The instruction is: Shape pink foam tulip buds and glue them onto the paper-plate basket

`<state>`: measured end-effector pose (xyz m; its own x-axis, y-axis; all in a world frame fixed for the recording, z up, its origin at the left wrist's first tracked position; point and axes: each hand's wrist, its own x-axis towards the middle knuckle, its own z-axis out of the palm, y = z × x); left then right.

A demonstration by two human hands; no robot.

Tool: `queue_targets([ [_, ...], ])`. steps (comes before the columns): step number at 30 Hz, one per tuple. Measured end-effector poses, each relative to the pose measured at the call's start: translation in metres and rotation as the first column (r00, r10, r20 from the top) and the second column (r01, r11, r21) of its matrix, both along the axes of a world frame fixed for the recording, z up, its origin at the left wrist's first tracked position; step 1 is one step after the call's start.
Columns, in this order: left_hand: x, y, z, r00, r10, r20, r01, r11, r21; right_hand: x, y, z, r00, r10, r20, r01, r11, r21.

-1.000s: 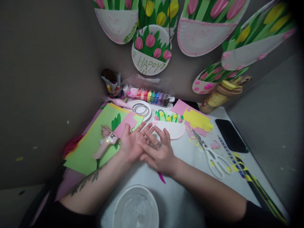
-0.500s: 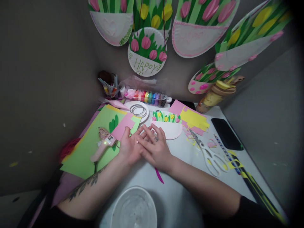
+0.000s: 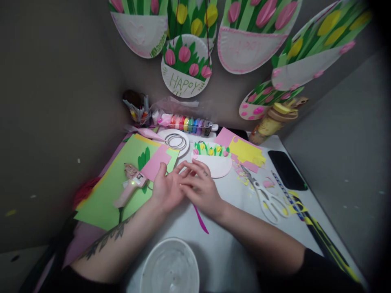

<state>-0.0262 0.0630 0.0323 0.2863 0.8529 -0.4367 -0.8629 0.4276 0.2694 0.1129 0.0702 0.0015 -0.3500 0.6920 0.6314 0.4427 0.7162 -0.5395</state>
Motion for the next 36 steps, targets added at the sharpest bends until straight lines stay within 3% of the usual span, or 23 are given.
queue_targets([
  [3, -0.011, 0.007, 0.003, 0.991, 0.050, -0.128, -0.036, 0.994, 0.107, 0.013, 0.014, 0.003, 0.994, -0.104, -0.034, 0.102, 0.993, -0.062],
  [5, -0.018, 0.012, 0.000, 0.932, 0.105, -0.348, -0.040, 0.981, 0.188, 0.023, 0.023, -0.002, 0.985, -0.171, -0.026, 0.167, 0.980, -0.108],
  [7, -0.023, 0.014, -0.006, 0.769, 0.162, -0.618, 0.035, 0.955, 0.293, 0.030, 0.029, -0.011, 0.983, -0.179, 0.035, 0.181, 0.977, -0.110],
  [10, -0.024, 0.013, -0.017, 0.395, 0.235, -0.888, 0.276, 0.892, 0.359, 0.036, 0.028, -0.024, 0.968, -0.139, 0.209, 0.157, 0.985, -0.070],
  [12, -0.021, 0.010, -0.023, 0.219, 0.263, -0.940, 0.400, 0.854, 0.332, 0.037, 0.025, -0.029, 0.935, -0.144, 0.323, 0.160, 0.987, -0.022],
  [17, -0.014, 0.003, -0.028, 0.074, 0.333, -0.940, 0.540, 0.779, 0.319, 0.035, 0.019, -0.029, 0.866, -0.146, 0.478, 0.148, 0.988, 0.035],
  [21, -0.010, 0.003, -0.026, -0.258, 0.389, -0.884, 0.732, 0.677, 0.084, 0.034, 0.018, -0.028, 0.815, -0.138, 0.562, 0.155, 0.988, 0.018],
  [23, -0.009, 0.003, -0.026, -0.385, 0.428, -0.818, 0.778, 0.627, -0.039, 0.033, 0.019, -0.029, 0.794, -0.143, 0.591, 0.162, 0.987, 0.022],
  [26, -0.008, 0.004, -0.027, -0.443, 0.471, -0.763, 0.797, 0.596, -0.095, 0.033, 0.019, -0.032, 0.773, -0.155, 0.616, 0.164, 0.986, 0.042],
  [31, -0.009, 0.004, -0.030, -0.444, 0.488, -0.752, 0.807, 0.583, -0.097, 0.032, 0.020, -0.034, 0.762, -0.140, 0.632, 0.148, 0.988, 0.040],
  [36, -0.010, 0.004, -0.032, -0.432, 0.489, -0.757, 0.812, 0.576, -0.091, 0.036, 0.019, -0.025, 0.796, -0.119, 0.593, 0.149, 0.989, -0.001],
])
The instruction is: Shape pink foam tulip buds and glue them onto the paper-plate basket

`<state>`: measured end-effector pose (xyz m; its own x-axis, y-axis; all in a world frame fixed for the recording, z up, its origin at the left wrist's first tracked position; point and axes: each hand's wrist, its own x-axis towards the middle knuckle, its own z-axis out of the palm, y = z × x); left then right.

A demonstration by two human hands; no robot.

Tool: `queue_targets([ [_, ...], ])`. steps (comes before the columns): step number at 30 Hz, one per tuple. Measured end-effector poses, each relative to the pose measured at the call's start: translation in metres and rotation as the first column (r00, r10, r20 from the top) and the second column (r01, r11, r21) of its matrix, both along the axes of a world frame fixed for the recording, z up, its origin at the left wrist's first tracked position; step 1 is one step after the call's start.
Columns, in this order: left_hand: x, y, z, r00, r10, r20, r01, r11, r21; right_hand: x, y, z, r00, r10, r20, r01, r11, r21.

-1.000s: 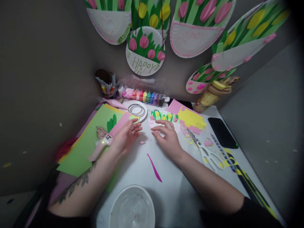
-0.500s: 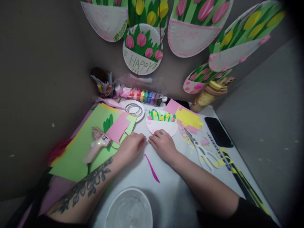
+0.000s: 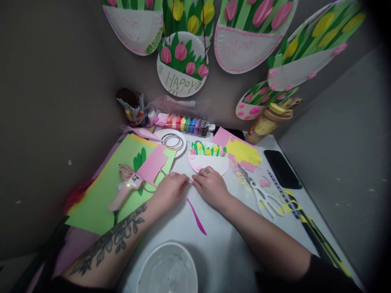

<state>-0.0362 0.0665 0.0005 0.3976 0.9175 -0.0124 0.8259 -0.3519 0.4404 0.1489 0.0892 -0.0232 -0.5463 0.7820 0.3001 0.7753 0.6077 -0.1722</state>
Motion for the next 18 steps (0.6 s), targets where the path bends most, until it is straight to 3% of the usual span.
queue_targets([
  [6, -0.0006, 0.0009, -0.0020, 1.000, -0.001, 0.027, 0.002, 1.000, -0.018, 0.0056, 0.0015, 0.0096, 0.999, -0.030, 0.018, 0.031, 0.998, -0.046],
  [18, 0.0016, -0.0008, -0.0015, 1.000, 0.003, 0.023, -0.003, 1.000, -0.021, -0.0009, 0.0016, -0.0003, 0.991, -0.034, 0.127, 0.041, 0.998, -0.056],
])
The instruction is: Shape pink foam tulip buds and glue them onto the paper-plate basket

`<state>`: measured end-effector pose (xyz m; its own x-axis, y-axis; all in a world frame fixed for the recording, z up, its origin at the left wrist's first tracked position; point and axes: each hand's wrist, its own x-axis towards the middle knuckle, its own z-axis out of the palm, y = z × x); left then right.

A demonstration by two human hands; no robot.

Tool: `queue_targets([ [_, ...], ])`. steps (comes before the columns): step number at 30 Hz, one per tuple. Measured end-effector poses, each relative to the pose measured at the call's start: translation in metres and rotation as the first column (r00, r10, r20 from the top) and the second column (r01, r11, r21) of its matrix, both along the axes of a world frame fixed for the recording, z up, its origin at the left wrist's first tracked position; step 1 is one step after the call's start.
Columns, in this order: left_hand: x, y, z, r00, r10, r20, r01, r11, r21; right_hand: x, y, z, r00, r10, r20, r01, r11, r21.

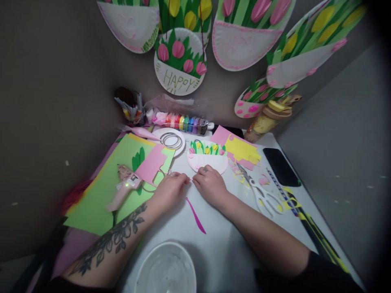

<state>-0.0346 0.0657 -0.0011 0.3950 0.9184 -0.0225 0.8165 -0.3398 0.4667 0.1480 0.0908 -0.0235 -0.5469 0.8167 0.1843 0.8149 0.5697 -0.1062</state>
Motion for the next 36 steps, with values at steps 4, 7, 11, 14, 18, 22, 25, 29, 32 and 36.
queue_targets([
  [4, 0.001, 0.000, -0.001, 1.000, 0.008, 0.005, -0.008, 1.000, -0.001, -0.002, 0.000, 0.000, 1.000, -0.002, 0.009, 0.002, 1.000, -0.013],
  [7, 0.001, -0.001, -0.003, 1.000, 0.003, 0.007, -0.003, 1.000, -0.009, -0.003, 0.000, 0.001, 1.000, 0.002, 0.009, -0.002, 1.000, -0.026],
  [11, 0.000, -0.001, -0.001, 1.000, 0.011, 0.003, -0.011, 1.000, 0.004, -0.002, 0.000, 0.003, 1.000, 0.005, -0.013, -0.005, 1.000, -0.027],
  [14, -0.004, 0.001, 0.008, 0.999, 0.043, 0.005, -0.043, 0.999, 0.019, 0.001, 0.001, 0.005, 0.997, -0.006, -0.073, 0.006, 1.000, 0.000],
  [18, -0.011, 0.003, 0.020, 0.996, 0.050, -0.077, -0.048, 0.998, 0.027, 0.005, 0.001, 0.006, 0.981, -0.010, -0.194, 0.027, 0.996, 0.085],
  [22, -0.012, 0.003, 0.018, 0.980, -0.007, -0.200, 0.012, 1.000, 0.022, 0.005, -0.001, 0.005, 0.956, 0.018, -0.293, 0.021, 0.991, 0.130],
  [25, -0.012, 0.002, 0.012, 0.975, -0.007, -0.220, 0.018, 0.999, 0.048, 0.003, -0.004, 0.005, 0.933, 0.057, -0.356, -0.006, 0.990, 0.142],
  [29, -0.014, 0.003, 0.015, 0.998, 0.042, -0.043, -0.041, 0.998, 0.042, 0.001, -0.007, 0.009, 0.851, 0.165, -0.498, -0.105, 0.984, 0.146],
  [32, -0.014, 0.002, 0.025, 0.962, 0.112, 0.250, -0.091, 0.991, -0.095, 0.000, -0.009, 0.012, 0.770, 0.199, -0.607, -0.136, 0.980, 0.148],
  [36, -0.012, 0.002, 0.034, 0.880, 0.181, 0.440, -0.073, 0.965, -0.252, -0.001, -0.012, 0.016, 0.733, 0.206, -0.649, -0.127, 0.978, 0.166],
])
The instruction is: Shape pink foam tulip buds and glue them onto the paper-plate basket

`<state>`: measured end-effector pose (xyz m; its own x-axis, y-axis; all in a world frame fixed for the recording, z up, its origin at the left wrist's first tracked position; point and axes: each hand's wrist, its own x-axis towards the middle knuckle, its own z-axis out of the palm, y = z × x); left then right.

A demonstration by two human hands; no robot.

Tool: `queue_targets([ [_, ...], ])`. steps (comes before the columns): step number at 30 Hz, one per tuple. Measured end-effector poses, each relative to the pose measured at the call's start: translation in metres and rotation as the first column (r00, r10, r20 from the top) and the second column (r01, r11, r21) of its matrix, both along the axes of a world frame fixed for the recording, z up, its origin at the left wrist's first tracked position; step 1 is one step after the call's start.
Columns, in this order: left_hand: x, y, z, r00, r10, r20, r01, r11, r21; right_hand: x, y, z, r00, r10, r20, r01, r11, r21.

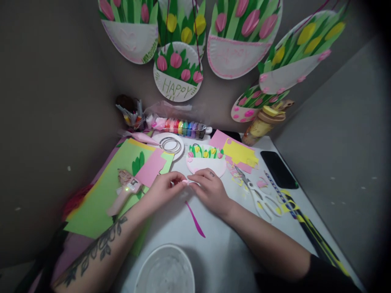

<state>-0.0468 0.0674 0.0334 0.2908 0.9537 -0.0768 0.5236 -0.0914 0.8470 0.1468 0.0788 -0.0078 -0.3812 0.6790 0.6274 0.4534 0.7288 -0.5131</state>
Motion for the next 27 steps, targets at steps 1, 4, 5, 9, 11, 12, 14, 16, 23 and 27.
queue_targets([
  [1, 0.0005, -0.0001, 0.0004, 1.000, 0.004, 0.014, -0.004, 1.000, -0.018, -0.0002, -0.0005, 0.0006, 1.000, 0.002, -0.002, -0.002, 1.000, 0.005],
  [4, 0.0016, -0.0002, -0.0012, 1.000, 0.013, 0.005, -0.013, 0.999, -0.042, -0.0005, -0.0014, 0.0017, 1.000, 0.021, -0.001, -0.021, 0.999, 0.028],
  [5, 0.0018, -0.0001, -0.0021, 1.000, 0.013, 0.000, -0.013, 0.999, -0.047, -0.0005, -0.0015, 0.0018, 1.000, 0.027, 0.002, -0.028, 0.999, 0.036],
  [9, 0.0026, 0.0007, -0.0036, 1.000, 0.006, 0.023, -0.004, 0.996, -0.090, 0.0002, -0.0012, 0.0013, 0.999, 0.038, 0.030, -0.039, 0.998, 0.042],
  [11, 0.0034, 0.0013, -0.0031, 0.999, 0.001, 0.047, 0.004, 0.994, -0.108, 0.0006, -0.0010, 0.0009, 0.999, 0.032, 0.044, -0.033, 0.999, 0.033],
  [12, 0.0038, 0.0016, -0.0027, 0.998, -0.001, 0.057, 0.008, 0.994, -0.113, 0.0007, -0.0008, 0.0008, 0.998, 0.030, 0.048, -0.032, 0.999, 0.031],
  [14, 0.0049, 0.0020, -0.0025, 0.998, -0.003, 0.070, 0.011, 0.993, -0.115, 0.0007, -0.0007, 0.0008, 0.998, 0.032, 0.050, -0.033, 0.999, 0.038],
  [16, 0.0061, 0.0022, -0.0030, 0.998, 0.003, 0.069, 0.005, 0.993, -0.120, 0.0003, -0.0010, 0.0007, 0.998, 0.030, 0.055, -0.032, 0.998, 0.047],
  [23, 0.0097, -0.0009, -0.0054, 0.997, 0.032, 0.065, -0.024, 0.993, -0.119, -0.0053, -0.0035, -0.0009, 0.990, -0.050, 0.135, 0.040, 0.996, 0.076],
  [27, 0.0089, -0.0036, -0.0003, 0.995, 0.050, 0.086, -0.049, 0.999, -0.011, -0.0045, 0.0026, 0.0018, 0.990, -0.130, 0.055, 0.128, 0.991, 0.036],
])
